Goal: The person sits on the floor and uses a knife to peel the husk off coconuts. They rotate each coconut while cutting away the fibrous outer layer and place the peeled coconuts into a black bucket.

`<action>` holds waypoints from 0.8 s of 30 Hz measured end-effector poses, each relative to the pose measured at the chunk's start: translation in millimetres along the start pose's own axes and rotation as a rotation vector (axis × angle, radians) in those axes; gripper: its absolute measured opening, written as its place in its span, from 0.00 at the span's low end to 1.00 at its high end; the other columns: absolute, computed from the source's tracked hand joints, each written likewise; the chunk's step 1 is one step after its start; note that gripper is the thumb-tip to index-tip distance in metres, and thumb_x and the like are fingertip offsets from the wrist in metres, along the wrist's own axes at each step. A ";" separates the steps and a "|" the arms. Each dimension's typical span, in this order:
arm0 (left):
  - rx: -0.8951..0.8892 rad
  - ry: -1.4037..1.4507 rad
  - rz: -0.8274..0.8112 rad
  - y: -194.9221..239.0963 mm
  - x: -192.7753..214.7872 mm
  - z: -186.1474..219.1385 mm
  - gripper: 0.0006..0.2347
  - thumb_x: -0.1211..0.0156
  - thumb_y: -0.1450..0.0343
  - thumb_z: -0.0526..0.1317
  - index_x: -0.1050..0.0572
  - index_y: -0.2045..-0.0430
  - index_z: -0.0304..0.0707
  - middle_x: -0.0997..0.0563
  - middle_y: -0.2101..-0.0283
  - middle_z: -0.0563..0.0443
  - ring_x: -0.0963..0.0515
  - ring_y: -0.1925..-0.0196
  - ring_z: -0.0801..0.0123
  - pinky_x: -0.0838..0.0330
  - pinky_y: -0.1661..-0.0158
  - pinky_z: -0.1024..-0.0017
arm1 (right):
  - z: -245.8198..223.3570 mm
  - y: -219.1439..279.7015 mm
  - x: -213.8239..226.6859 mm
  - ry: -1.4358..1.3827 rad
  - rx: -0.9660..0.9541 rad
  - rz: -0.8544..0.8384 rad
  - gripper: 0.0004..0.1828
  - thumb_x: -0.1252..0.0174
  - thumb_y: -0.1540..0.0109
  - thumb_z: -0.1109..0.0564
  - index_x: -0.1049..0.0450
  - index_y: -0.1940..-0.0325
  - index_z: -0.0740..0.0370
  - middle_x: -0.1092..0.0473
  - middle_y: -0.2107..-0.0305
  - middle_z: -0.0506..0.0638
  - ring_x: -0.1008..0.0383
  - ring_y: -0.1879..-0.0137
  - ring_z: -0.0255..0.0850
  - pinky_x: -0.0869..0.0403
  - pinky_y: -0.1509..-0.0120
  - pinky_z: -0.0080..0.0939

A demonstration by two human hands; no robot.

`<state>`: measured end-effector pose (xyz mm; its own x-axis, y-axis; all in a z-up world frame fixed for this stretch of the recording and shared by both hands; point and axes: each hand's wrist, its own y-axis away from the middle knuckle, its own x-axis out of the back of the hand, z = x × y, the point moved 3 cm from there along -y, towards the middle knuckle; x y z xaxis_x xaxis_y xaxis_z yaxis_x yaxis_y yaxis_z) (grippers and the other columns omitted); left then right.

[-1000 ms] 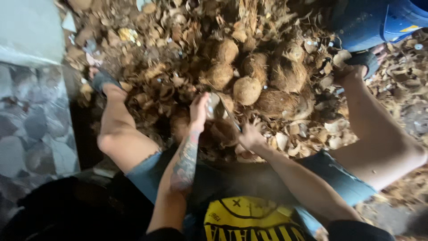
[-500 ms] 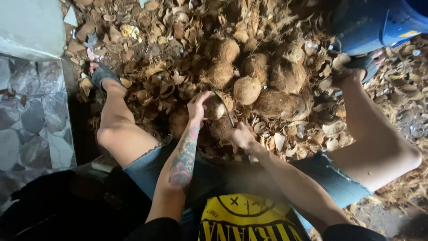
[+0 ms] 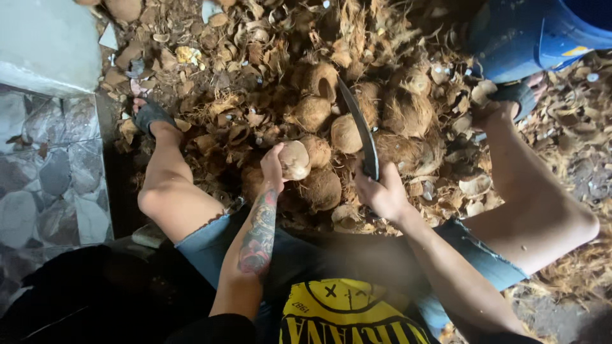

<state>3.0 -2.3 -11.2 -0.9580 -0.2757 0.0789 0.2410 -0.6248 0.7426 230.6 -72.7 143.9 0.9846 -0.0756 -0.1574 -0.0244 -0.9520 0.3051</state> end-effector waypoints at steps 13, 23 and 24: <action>0.210 0.333 -0.104 -39.8 -12.4 -21.6 0.41 0.26 0.31 0.54 0.42 0.27 0.32 0.41 0.27 0.26 0.37 0.27 0.26 0.39 0.39 0.21 | 57.9 21.5 7.0 0.428 0.240 -0.097 0.06 0.49 0.43 0.68 0.27 0.69 0.63 0.36 0.90 0.55 0.33 0.87 0.48 0.31 0.80 0.46; 0.102 0.282 -0.177 -101.2 -9.1 -60.6 0.29 0.24 0.33 0.56 0.23 0.42 0.39 0.20 0.40 0.37 0.22 0.37 0.46 0.28 0.39 0.48 | 175.4 -26.4 -4.8 1.037 0.275 -0.343 0.15 0.54 0.39 0.56 0.26 0.68 0.71 0.28 0.77 0.64 0.22 0.70 0.62 0.25 0.61 0.62; 0.107 0.299 -0.182 -90.8 -3.6 -72.8 0.27 0.26 0.33 0.57 0.21 0.45 0.40 0.19 0.41 0.39 0.21 0.37 0.49 0.28 0.38 0.52 | 191.6 -22.3 -2.8 1.190 0.029 -0.441 0.17 0.55 0.39 0.58 0.25 0.71 0.73 0.25 0.74 0.71 0.19 0.65 0.67 0.23 0.55 0.67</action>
<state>-4.1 2.2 -127.3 -0.8922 -0.3784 -0.2468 0.0381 -0.6074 0.7935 195.2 -108.1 -42.4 0.4563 0.5457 0.7029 0.3549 -0.8360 0.4186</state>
